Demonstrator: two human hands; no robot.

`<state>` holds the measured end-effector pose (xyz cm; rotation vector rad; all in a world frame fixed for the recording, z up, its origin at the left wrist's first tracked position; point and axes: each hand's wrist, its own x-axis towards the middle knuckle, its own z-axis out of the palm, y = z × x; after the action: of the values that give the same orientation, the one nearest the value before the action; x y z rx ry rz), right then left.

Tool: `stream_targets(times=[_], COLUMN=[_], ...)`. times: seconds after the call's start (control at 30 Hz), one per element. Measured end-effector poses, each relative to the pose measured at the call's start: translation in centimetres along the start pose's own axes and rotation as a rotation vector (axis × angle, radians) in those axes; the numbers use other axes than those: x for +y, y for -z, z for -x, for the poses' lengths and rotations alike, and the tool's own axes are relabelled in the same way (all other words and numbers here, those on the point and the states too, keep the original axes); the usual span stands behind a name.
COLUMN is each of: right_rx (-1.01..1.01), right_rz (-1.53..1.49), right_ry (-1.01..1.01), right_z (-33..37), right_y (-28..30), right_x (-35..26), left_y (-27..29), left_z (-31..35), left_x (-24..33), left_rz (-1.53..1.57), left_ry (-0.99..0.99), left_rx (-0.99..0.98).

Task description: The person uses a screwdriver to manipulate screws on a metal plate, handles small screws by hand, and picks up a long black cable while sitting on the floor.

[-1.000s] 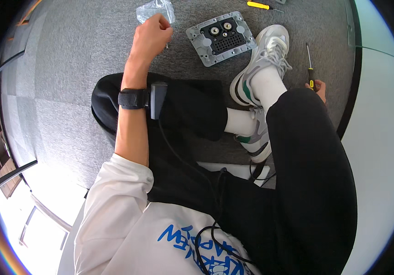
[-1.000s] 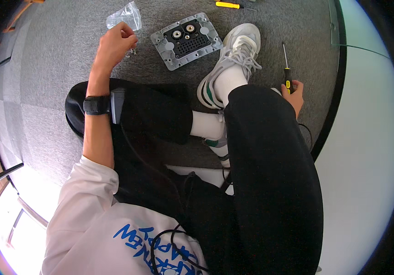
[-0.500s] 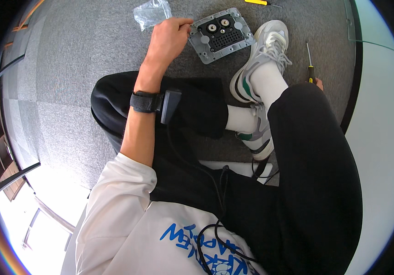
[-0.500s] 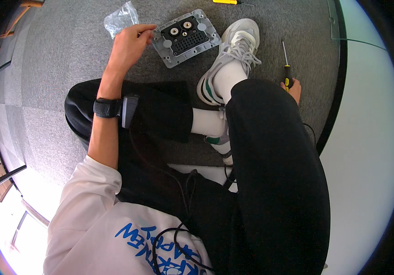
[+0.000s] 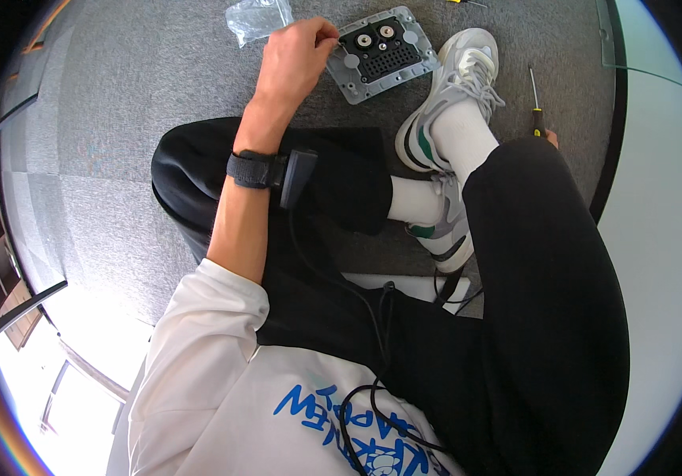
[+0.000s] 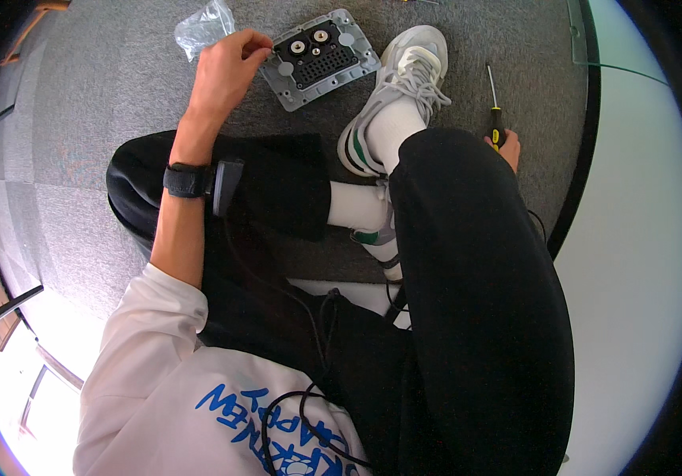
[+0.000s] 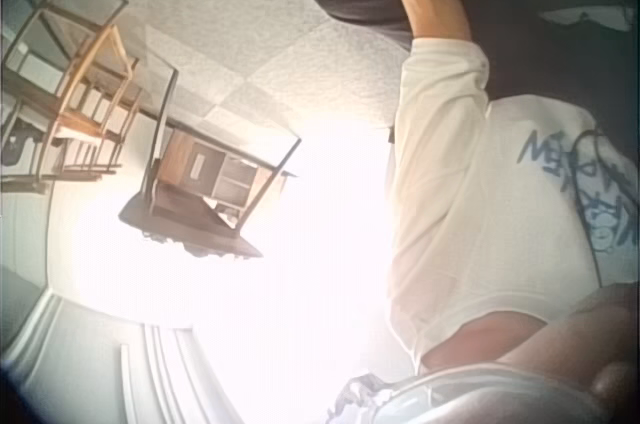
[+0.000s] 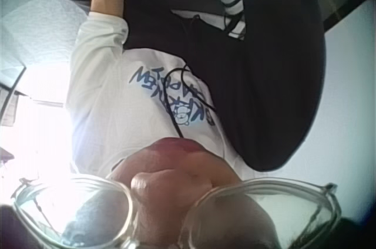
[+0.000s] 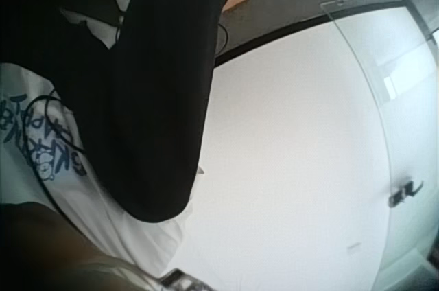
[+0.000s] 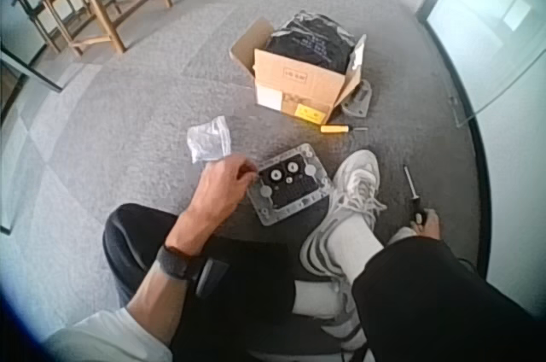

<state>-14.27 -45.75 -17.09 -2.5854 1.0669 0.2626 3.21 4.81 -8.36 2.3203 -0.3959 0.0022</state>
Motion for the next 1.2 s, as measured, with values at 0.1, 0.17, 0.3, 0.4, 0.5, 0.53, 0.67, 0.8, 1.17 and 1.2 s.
stream_targets(times=[0.1,0.17,0.3,0.4,0.5,0.53,0.67,0.8,1.17,1.2], right_rx=[0.025,0.002,0.04,0.035,0.051,0.061,0.08,0.074,0.06,0.061], right_rz=[0.019,0.008,0.046,-0.011,0.01,0.011,0.037,0.029,0.023,0.024], right_ry=[0.018,0.004,0.08,-0.007,-0.015,-0.016,-0.016,0.005,0.024,0.024], right_z=[0.1,-0.1,0.2,2.3,2.6,2.6,2.0,1.8,1.3,1.2], right_y=[-0.3,-0.1,0.4,-0.4,0.1,0.1,0.0,-0.3,-0.2,-0.1], right_x=[0.0,0.2,1.1,-2.0,-2.2,-2.2,-1.7,-1.1,-0.7,-0.7], left_y=[-0.1,-0.1,-0.5,-0.3,-0.5,-0.6,-0.8,-0.8,-0.9,-0.9], left_z=[0.0,-0.1,-0.3,0.0,0.0,-0.1,-0.2,-0.2,-0.6,-0.7], left_x=[0.0,0.0,0.3,-0.3,-0.3,-0.3,-0.3,-0.5,-0.6,-0.6], left_rz=[-0.029,-0.036,-0.011,-0.043,-0.063,-0.077,-0.07,-0.075,-0.106,-0.106], left_ry=[-0.021,-0.027,-0.054,-0.056,-0.087,-0.109,-0.137,-0.188,-0.242,-0.24], left_rx=[0.003,0.003,0.004,0.008,0.025,0.034,0.041,0.049,0.058,0.055])
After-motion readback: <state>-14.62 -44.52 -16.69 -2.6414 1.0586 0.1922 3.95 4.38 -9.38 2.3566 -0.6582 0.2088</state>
